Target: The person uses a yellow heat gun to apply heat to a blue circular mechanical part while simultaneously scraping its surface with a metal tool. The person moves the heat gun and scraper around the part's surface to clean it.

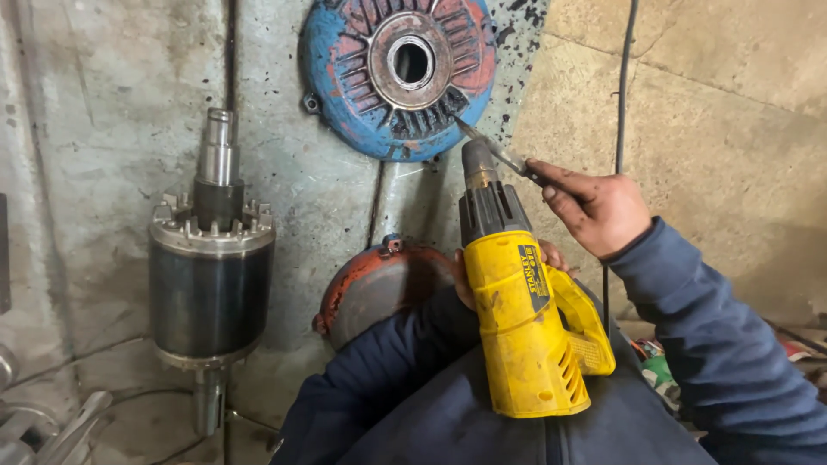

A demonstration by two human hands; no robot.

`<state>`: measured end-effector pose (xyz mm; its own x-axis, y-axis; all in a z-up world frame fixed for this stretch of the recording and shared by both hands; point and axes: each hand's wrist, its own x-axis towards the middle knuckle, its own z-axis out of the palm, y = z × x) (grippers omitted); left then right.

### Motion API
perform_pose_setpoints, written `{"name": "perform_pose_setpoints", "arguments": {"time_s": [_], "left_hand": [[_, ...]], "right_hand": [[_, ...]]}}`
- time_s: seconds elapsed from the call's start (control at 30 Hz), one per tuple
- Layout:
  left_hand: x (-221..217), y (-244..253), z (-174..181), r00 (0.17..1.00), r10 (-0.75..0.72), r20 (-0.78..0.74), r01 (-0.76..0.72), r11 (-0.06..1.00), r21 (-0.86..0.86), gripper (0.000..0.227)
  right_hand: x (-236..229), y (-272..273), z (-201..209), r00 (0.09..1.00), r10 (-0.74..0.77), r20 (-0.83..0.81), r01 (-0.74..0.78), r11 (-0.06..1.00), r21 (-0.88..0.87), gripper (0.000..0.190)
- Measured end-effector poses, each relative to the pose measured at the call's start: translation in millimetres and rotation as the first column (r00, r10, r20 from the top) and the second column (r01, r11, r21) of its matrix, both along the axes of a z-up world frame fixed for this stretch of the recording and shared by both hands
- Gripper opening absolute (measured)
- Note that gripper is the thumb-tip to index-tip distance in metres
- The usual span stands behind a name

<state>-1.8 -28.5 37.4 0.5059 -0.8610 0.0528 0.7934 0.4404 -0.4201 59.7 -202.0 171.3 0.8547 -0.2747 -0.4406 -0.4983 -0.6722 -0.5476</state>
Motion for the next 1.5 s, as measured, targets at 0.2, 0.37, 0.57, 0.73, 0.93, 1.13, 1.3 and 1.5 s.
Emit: {"name": "perform_pose_setpoints", "arguments": {"time_s": [0.2,0.37,0.57,0.73,0.93,1.13,1.3,1.5], "left_hand": [[6.5,0.2,3.0,0.999,0.035,0.01,-0.035,0.999,-0.011,0.107],[-1.2,-3.4,-1.2,0.997,0.065,-0.044,-0.064,0.998,0.024,0.117],[3.8,-5.5,2.5,0.994,0.049,-0.094,-0.051,0.998,-0.022,0.117],[2.3,-5.2,7.7,0.981,0.125,-0.146,-0.131,0.991,-0.037,0.115],[2.8,-7.4,4.9,0.977,0.092,-0.191,-0.1,0.994,-0.033,0.114],[8.6,-2.1,-3.8,0.999,0.052,0.003,-0.052,0.998,0.026,0.114],[7.4,-2.3,-15.4,0.999,0.045,-0.004,-0.045,0.999,-0.017,0.106],[14.2,-3.0,-9.3,0.998,0.062,0.016,-0.062,0.998,0.0,0.108]], "right_hand": [[-1.6,-2.2,3.8,0.997,0.044,0.067,-0.033,0.987,-0.158,0.034],[-0.8,-0.7,1.4,0.998,0.06,0.008,-0.059,0.995,-0.085,0.037],[1.6,7.1,6.7,1.0,0.029,0.001,-0.028,0.993,-0.119,0.036],[12.2,14.4,17.7,0.997,-0.041,-0.061,0.027,0.976,-0.217,0.034],[18.1,18.3,24.3,0.999,-0.045,0.003,0.045,0.99,-0.135,0.035],[17.6,18.7,23.5,0.997,0.003,-0.08,-0.017,0.984,-0.18,0.037],[11.1,21.7,13.5,0.999,0.005,-0.039,-0.012,0.985,-0.174,0.037],[18.3,16.9,22.1,0.999,-0.006,-0.05,-0.006,0.968,-0.249,0.035]]}}
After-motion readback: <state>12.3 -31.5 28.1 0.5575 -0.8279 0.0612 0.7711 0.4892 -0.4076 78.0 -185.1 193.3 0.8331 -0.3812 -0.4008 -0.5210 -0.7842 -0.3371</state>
